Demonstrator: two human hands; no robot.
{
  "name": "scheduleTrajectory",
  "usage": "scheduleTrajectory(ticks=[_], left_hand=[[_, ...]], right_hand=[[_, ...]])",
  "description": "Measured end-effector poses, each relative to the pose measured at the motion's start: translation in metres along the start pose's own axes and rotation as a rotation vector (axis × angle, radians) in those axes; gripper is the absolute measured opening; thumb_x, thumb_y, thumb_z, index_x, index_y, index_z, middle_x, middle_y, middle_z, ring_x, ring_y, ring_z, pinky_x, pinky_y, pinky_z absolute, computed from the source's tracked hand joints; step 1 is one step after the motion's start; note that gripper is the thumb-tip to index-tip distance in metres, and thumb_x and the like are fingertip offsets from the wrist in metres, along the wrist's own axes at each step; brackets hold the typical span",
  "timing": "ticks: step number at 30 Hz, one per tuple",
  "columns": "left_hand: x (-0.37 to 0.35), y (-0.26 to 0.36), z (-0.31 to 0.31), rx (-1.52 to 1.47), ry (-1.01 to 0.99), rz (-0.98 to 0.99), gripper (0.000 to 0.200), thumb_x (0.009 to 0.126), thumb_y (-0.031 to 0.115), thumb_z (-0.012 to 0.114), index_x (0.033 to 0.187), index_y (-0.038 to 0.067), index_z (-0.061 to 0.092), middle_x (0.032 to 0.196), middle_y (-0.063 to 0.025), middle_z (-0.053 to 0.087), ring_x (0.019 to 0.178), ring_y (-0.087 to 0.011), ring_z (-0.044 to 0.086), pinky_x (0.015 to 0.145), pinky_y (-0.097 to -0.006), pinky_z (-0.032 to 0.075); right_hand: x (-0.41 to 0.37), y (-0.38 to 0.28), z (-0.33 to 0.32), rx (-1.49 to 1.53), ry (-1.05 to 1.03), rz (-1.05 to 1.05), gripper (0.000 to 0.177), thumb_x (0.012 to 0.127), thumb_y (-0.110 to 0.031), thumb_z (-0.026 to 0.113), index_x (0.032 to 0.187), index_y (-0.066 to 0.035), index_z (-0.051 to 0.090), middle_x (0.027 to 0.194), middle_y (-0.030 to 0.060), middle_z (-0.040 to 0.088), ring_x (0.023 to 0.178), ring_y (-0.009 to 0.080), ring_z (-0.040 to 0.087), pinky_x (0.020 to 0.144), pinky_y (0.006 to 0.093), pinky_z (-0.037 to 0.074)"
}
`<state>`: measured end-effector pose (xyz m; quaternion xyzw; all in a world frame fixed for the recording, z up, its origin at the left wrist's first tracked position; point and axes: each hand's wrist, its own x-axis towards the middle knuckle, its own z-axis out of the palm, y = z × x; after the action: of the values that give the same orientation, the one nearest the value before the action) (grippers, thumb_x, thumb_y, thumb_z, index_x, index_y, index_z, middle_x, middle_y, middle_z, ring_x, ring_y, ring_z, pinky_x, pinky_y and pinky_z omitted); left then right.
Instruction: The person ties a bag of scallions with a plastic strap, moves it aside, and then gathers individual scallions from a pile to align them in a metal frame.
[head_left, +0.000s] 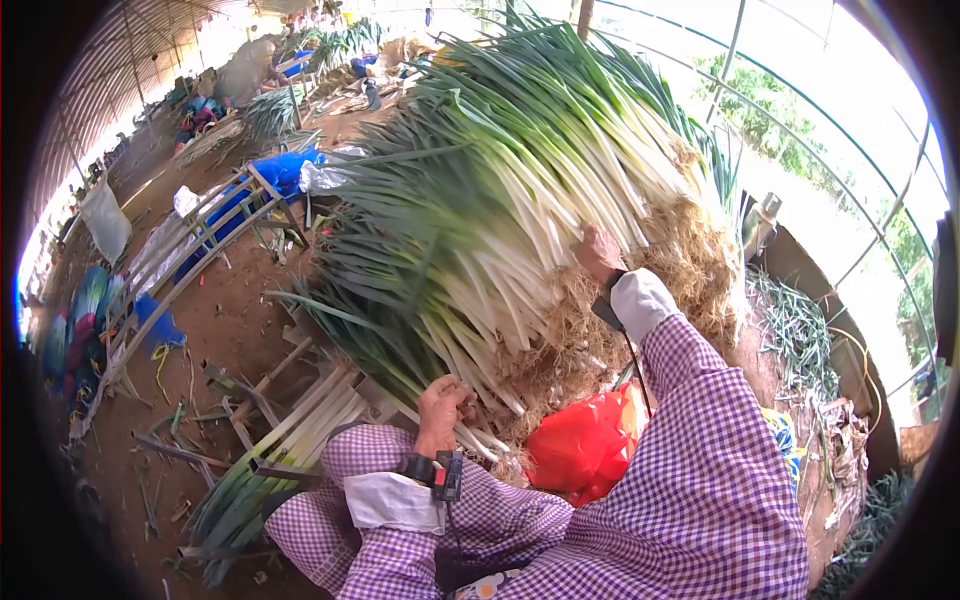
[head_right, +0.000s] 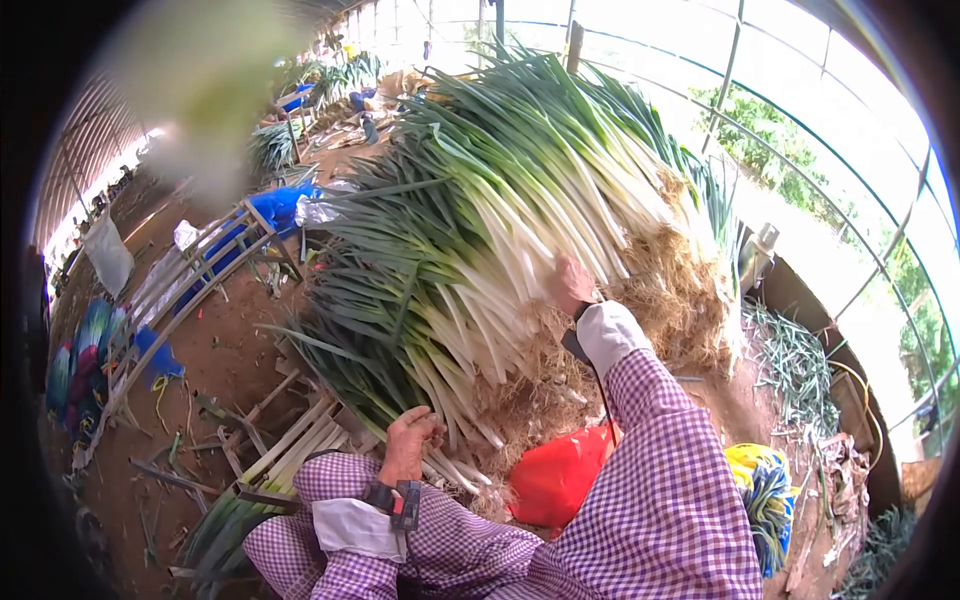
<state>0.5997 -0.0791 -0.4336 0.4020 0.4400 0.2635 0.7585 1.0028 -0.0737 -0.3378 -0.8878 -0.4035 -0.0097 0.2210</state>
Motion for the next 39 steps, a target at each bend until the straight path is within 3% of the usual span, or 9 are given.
scheduleTrajectory(ticks=[10,17,21,23,25,27,29,30,39], left_hand=[[-0.002,0.011,0.01,-0.041,-0.135,-0.022,0.031,0.101,0.027,0.061,0.118,0.001,0.061,0.107,-0.0067,0.067,0.096,-0.018,0.067,0.084,-0.0348,0.055],[0.007,0.009,0.013,-0.262,-0.061,-0.036,0.041,0.102,0.039,0.057,0.12,0.003,0.057,0.099,-0.0093,0.067,0.08,-0.022,0.067,0.07,-0.0404,0.058],[0.001,0.012,0.012,-0.427,-0.062,0.001,0.023,0.1,0.022,0.062,0.112,0.004,0.056,0.08,-0.0056,0.058,0.059,-0.0176,0.057,0.05,-0.0328,0.046],[0.0,0.013,0.009,-0.463,-0.047,0.008,0.021,0.101,0.025,0.061,0.108,0.006,0.055,0.08,-0.0038,0.056,0.061,-0.0168,0.054,0.054,-0.0334,0.045],[-0.001,0.012,0.004,-0.43,-0.017,0.014,0.022,0.102,0.029,0.06,0.105,0.008,0.052,0.081,-0.0026,0.053,0.064,-0.0158,0.051,0.056,-0.0329,0.044],[0.001,0.008,0.002,-0.467,0.006,-0.01,0.023,0.102,0.029,0.06,0.105,0.007,0.052,0.081,-0.0027,0.053,0.064,-0.0159,0.05,0.056,-0.0328,0.044],[0.002,0.01,0.004,-0.5,0.03,-0.047,0.024,0.103,0.029,0.059,0.103,0.007,0.051,0.081,-0.003,0.051,0.064,-0.0162,0.049,0.057,-0.0328,0.043],[0.003,0.008,0.003,-0.507,0.021,-0.06,0.023,0.103,0.028,0.059,0.1,0.007,0.051,0.08,-0.0032,0.051,0.064,-0.0166,0.05,0.056,-0.0333,0.043],[0.01,-0.001,-0.003,-0.49,0.05,-0.066,0.021,0.101,0.024,0.061,0.094,0.008,0.051,0.075,-0.0034,0.052,0.059,-0.0181,0.051,0.053,-0.0361,0.044]], right_hand=[[-0.144,-0.083,-0.006,0.533,-0.185,-0.29,0.021,0.087,-0.027,0.078,0.086,-0.008,0.069,0.069,0.0028,0.064,0.053,0.0124,0.058,0.051,0.0242,0.051],[-0.357,-0.094,0.069,0.837,-0.555,-0.115,0.036,0.089,-0.02,0.073,0.114,0.002,0.062,0.083,0.01,0.067,0.071,0.0165,0.064,0.062,0.0351,0.053],[-0.329,-0.083,0.025,0.829,-0.97,-0.107,0.046,0.092,-0.02,0.072,0.13,0.001,0.058,0.09,0.0139,0.07,0.084,0.0175,0.068,0.073,0.0357,0.056],[-0.294,-0.062,0.031,0.635,-0.732,-0.393,0.04,0.099,-0.02,0.062,0.133,0.0,0.058,0.108,0.0163,0.071,0.098,0.0207,0.067,0.085,0.0395,0.056],[-0.231,-0.033,0.023,0.853,-0.548,-0.264,0.044,0.101,-0.027,0.058,0.137,-0.002,0.055,0.116,0.0112,0.069,0.104,0.0228,0.066,0.09,0.0382,0.056],[-0.14,0.012,0.053,1.958,-0.445,-0.326,0.046,0.101,-0.03,0.057,0.138,-0.004,0.052,0.118,0.01,0.064,0.108,0.0254,0.064,0.092,0.037,0.055],[-0.077,0.009,-0.01,0.883,0.059,-0.465,0.046,0.096,-0.034,0.064,0.132,-0.007,0.057,0.123,0.014,0.064,0.111,0.0276,0.064,0.091,0.0415,0.053],[-0.06,0.005,-0.032,0.135,0.305,-0.118,0.049,0.094,-0.036,0.067,0.132,-0.008,0.058,0.125,0.0156,0.063,0.111,0.0291,0.064,0.09,0.0434,0.052],[0.013,0.056,-0.008,-0.028,0.105,0.053,0.057,0.075,-0.045,0.077,0.115,-0.006,0.064,0.113,0.0222,0.067,0.106,0.0375,0.065,0.088,0.0485,0.051]])
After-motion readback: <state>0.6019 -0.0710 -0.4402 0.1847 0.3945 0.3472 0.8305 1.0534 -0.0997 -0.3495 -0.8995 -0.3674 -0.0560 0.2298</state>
